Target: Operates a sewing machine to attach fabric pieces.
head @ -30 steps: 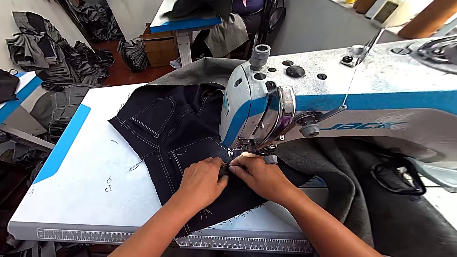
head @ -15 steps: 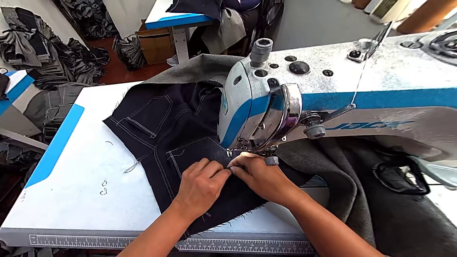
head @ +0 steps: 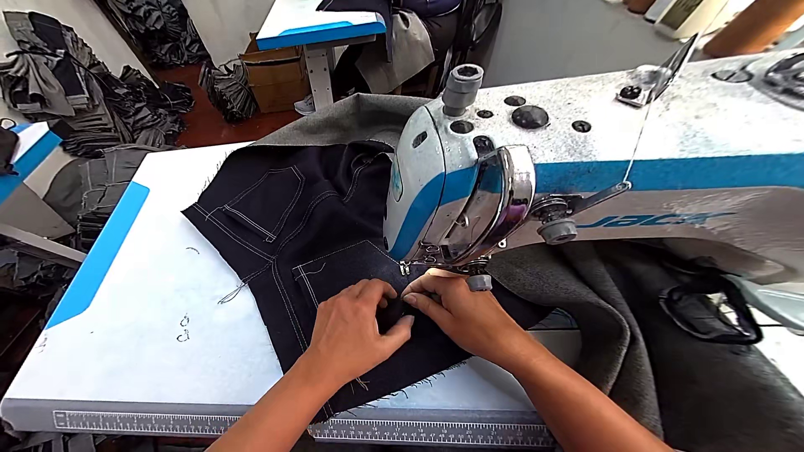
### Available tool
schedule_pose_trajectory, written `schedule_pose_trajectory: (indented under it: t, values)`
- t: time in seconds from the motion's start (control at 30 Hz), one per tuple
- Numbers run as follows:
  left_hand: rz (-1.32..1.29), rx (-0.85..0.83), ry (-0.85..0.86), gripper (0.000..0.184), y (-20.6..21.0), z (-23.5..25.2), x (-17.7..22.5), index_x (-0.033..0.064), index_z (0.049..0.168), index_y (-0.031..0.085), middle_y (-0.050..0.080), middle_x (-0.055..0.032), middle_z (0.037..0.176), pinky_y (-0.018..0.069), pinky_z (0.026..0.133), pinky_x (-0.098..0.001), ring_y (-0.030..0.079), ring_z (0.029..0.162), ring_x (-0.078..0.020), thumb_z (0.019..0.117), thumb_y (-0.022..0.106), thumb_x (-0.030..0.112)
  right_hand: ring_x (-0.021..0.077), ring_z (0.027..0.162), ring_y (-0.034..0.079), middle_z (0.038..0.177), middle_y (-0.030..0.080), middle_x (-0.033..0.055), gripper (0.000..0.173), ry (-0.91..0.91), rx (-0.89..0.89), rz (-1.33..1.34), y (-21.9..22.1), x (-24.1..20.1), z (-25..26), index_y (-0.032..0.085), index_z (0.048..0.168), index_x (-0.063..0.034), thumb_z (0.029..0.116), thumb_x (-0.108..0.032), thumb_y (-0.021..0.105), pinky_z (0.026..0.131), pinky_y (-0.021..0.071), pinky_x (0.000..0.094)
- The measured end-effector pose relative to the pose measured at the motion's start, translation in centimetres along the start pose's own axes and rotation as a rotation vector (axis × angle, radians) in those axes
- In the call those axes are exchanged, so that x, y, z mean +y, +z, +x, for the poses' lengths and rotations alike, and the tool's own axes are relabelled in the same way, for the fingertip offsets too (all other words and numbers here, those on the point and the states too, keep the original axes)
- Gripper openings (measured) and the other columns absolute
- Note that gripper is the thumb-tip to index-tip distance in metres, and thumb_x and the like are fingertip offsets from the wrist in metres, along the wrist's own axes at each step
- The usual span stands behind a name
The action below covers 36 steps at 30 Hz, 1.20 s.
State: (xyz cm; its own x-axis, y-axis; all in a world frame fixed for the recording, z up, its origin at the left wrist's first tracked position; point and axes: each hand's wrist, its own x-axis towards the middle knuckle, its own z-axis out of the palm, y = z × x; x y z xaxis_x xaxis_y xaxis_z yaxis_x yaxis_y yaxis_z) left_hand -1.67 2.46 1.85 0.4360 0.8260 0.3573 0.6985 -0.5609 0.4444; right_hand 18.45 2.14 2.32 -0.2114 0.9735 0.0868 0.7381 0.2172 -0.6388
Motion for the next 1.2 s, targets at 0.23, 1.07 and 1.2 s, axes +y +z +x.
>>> schedule_pose_trajectory:
  t: [0.23,1.07,1.2]
  values:
    - [0.038,-0.045,-0.068,0.011,0.3,0.7,0.6,0.0107,0.093,0.077,0.068,-0.0032,0.082,0.0552,0.061,-0.0395,0.068,0.071,-0.0185,0.0901,0.073,0.021,0.0175,0.073,0.069,0.085,0.071,0.0011,0.018,-0.254,0.135,-0.122,0.7,1.4,-0.3,0.077,0.099,-0.014,0.0966,-0.026,0.064,0.064,0.0566,0.0403]
    - [0.328,0.106,0.501,0.024,-4.2,-6.8,-5.2,-0.0014,0.11,0.073,0.078,-0.0129,0.1,0.0596,0.09,-0.0309,0.077,0.098,-0.0229,0.1024,0.054,0.012,0.0165,0.071,0.072,0.082,0.073,0.0032,0.022,-0.616,0.22,-0.33,0.0,1.6,-0.3,0.077,0.094,-0.0101,0.0979,-0.02,0.058,0.058,0.0566,0.0317]
    - [0.373,0.158,0.592,0.021,-4.4,-6.2,-5.7,-0.0045,0.11,0.071,0.078,-0.0156,0.096,0.0607,0.078,-0.0272,0.077,0.088,-0.0222,0.0993,0.055,0.002,0.02,0.069,0.07,0.084,0.072,0.0097,0.018,-0.751,0.317,-0.368,0.3,1.8,-0.7,0.075,0.1,-0.0022,0.0969,-0.007,0.058,0.054,0.0546,0.0299]
